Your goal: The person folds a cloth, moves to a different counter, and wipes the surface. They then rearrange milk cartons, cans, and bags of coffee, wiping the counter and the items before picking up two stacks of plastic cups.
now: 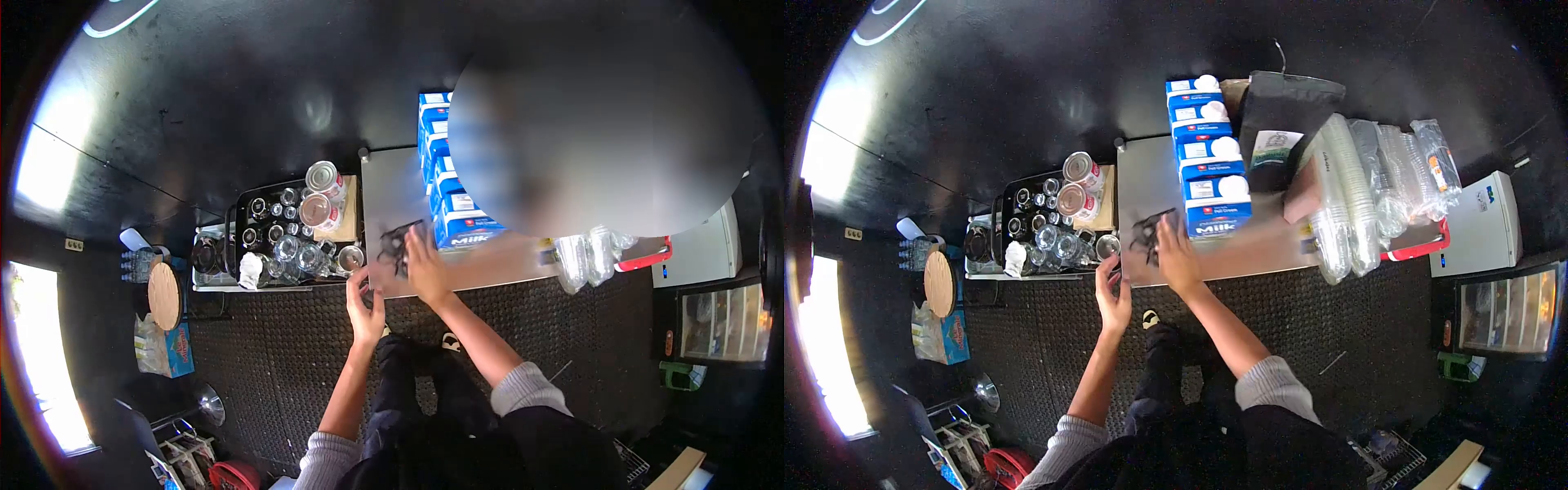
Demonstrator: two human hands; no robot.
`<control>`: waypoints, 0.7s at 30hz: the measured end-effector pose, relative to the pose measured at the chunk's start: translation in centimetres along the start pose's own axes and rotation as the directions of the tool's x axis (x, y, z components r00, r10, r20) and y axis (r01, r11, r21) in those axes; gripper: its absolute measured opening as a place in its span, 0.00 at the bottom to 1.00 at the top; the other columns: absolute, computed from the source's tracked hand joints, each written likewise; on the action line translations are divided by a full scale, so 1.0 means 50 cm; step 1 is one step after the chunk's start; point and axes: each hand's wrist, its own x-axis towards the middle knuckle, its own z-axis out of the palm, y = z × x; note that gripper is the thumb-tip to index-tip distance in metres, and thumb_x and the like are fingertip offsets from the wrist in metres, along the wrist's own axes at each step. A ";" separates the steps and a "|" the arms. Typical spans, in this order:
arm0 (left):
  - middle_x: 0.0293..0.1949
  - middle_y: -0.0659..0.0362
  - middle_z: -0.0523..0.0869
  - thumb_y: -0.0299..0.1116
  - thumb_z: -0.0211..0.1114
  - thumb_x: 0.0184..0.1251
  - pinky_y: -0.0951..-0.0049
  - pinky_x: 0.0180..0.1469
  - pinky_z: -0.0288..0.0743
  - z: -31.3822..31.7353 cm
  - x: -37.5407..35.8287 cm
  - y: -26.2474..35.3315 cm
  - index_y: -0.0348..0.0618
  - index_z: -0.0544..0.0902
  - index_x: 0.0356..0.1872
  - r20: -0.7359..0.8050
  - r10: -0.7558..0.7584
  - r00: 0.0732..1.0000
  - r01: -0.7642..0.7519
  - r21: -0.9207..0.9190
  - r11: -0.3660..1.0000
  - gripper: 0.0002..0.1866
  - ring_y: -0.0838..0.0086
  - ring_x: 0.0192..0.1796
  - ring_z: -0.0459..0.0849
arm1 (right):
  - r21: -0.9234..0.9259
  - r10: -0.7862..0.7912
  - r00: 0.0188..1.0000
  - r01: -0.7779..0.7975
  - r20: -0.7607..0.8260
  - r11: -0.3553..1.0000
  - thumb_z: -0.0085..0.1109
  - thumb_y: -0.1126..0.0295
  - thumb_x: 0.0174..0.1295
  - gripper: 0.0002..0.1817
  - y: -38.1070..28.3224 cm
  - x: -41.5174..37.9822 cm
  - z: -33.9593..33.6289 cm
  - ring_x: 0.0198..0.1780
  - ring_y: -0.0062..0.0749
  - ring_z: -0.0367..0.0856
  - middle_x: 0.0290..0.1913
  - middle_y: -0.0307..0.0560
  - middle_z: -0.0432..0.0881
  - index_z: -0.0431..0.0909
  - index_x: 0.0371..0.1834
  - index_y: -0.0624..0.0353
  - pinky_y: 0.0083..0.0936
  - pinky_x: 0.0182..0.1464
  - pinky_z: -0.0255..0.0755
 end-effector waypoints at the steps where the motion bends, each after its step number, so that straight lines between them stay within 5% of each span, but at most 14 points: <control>1: 0.53 0.52 0.74 0.22 0.57 0.60 0.66 0.53 0.71 0.009 -0.009 0.003 0.38 0.70 0.56 -0.015 -0.015 1.000 0.014 -0.033 0.999 0.20 0.64 0.55 0.74 | 0.013 0.064 0.994 -0.063 -0.092 0.998 0.49 0.68 0.62 0.28 0.002 0.003 0.008 0.71 0.59 0.52 0.71 0.54 0.56 0.61 0.65 0.67 0.45 0.70 0.52; 4: 0.55 0.53 0.74 0.24 0.57 0.64 0.66 0.55 0.71 0.033 -0.034 0.020 0.38 0.69 0.57 0.019 -0.024 1.000 0.024 0.001 1.000 0.20 0.67 0.58 0.73 | 0.032 0.120 0.976 -0.116 -0.182 0.993 0.51 0.73 0.59 0.28 0.000 -0.033 -0.001 0.71 0.57 0.50 0.71 0.53 0.57 0.61 0.65 0.67 0.43 0.71 0.51; 7: 0.55 0.53 0.73 0.23 0.57 0.64 0.68 0.54 0.72 0.057 -0.056 0.037 0.38 0.69 0.57 0.056 -0.042 0.998 0.044 -0.029 0.999 0.20 0.67 0.58 0.73 | 0.102 -0.181 0.982 0.185 -0.052 0.977 0.56 0.77 0.51 0.32 0.048 -0.093 -0.037 0.72 0.53 0.50 0.70 0.49 0.59 0.63 0.64 0.64 0.41 0.71 0.51; 12: 0.55 0.53 0.74 0.22 0.57 0.64 0.69 0.52 0.73 0.111 -0.084 0.074 0.39 0.69 0.58 0.055 -0.012 0.998 0.011 0.021 1.000 0.20 0.67 0.57 0.74 | 0.089 -0.311 0.949 0.306 0.046 0.948 0.53 0.76 0.55 0.29 0.189 -0.182 -0.125 0.71 0.51 0.55 0.69 0.47 0.61 0.65 0.64 0.61 0.43 0.69 0.54; 15: 0.55 0.53 0.74 0.20 0.56 0.63 0.71 0.52 0.73 0.144 -0.102 0.076 0.39 0.70 0.56 0.091 -0.015 0.996 0.016 -0.014 1.000 0.19 0.67 0.57 0.75 | 0.056 -0.225 0.974 0.226 -0.015 0.973 0.50 0.75 0.59 0.25 0.283 -0.231 -0.155 0.69 0.54 0.57 0.68 0.47 0.63 0.66 0.63 0.61 0.44 0.68 0.55; 17: 0.54 0.52 0.74 0.20 0.57 0.62 0.69 0.51 0.73 0.165 -0.112 0.089 0.38 0.71 0.56 0.084 -0.009 0.996 0.012 -0.030 0.999 0.20 0.65 0.56 0.75 | -0.040 0.031 0.993 -0.036 -0.112 0.999 0.47 0.74 0.60 0.23 0.323 -0.256 -0.176 0.66 0.57 0.61 0.67 0.50 0.64 0.67 0.62 0.63 0.44 0.67 0.57; 21: 0.52 0.51 0.75 0.21 0.58 0.60 0.67 0.50 0.74 0.196 -0.121 0.108 0.36 0.71 0.55 0.115 0.000 0.993 0.007 -0.062 0.998 0.20 0.63 0.55 0.76 | -0.189 0.120 0.992 -0.127 -0.048 0.974 0.48 0.78 0.57 0.25 0.335 -0.300 -0.196 0.63 0.58 0.65 0.66 0.55 0.64 0.65 0.61 0.67 0.42 0.64 0.61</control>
